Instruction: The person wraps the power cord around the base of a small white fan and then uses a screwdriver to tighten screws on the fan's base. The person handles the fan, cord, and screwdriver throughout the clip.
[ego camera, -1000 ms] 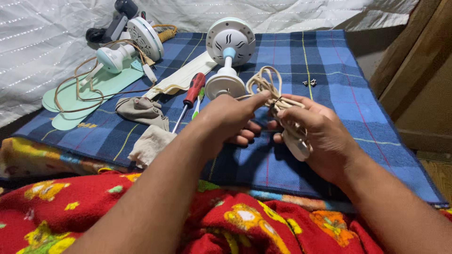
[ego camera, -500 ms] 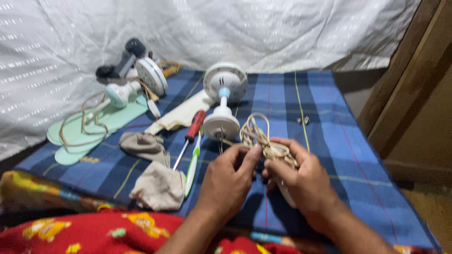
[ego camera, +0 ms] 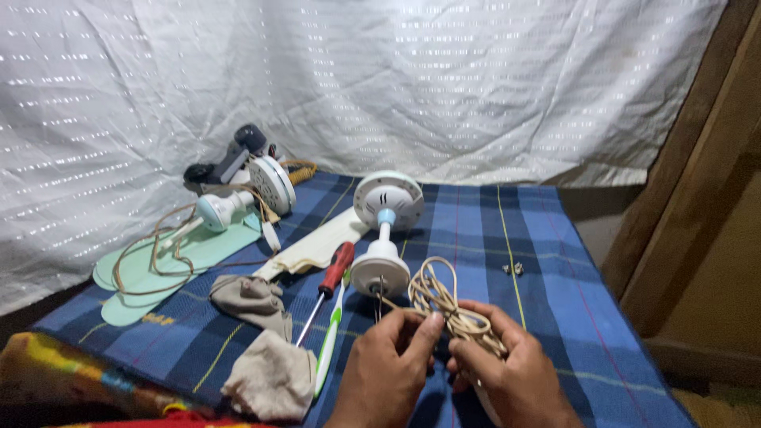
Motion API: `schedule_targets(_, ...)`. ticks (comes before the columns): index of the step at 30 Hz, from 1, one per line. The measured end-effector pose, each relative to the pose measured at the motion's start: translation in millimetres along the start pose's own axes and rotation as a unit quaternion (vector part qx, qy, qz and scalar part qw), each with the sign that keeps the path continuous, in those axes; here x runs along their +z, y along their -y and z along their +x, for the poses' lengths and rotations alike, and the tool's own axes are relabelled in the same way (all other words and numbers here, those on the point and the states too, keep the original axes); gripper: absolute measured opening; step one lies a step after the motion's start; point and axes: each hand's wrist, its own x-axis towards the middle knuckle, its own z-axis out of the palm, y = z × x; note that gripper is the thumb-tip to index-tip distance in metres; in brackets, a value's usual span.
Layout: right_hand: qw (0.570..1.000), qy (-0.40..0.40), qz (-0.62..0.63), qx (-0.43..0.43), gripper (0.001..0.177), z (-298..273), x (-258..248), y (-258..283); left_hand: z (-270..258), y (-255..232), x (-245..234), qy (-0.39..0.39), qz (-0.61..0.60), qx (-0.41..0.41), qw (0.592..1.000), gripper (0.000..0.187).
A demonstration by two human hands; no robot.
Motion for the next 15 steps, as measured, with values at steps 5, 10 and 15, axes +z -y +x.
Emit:
schedule_targets(5, 0.999, -0.012, -0.023, 0.032, 0.053, 5.6, -5.3, -6.5, 5.2, 7.4, 1.8, 0.005, -0.012, -0.028, 1.000, 0.034)
schedule_targets(10, 0.998, -0.005, -0.047, 0.040, 0.055, 15.4, -13.1, -17.4, 14.3, 13.4, 2.1, -0.005, 0.018, -0.032, 0.999, 0.032)
schedule_targets(15, 0.998, 0.014, -0.013, 0.063, 0.059, 31.2, -17.6, -28.1, 20.7, 17.8, 1.6, 0.006, 0.014, -0.068, 0.998, 0.031)
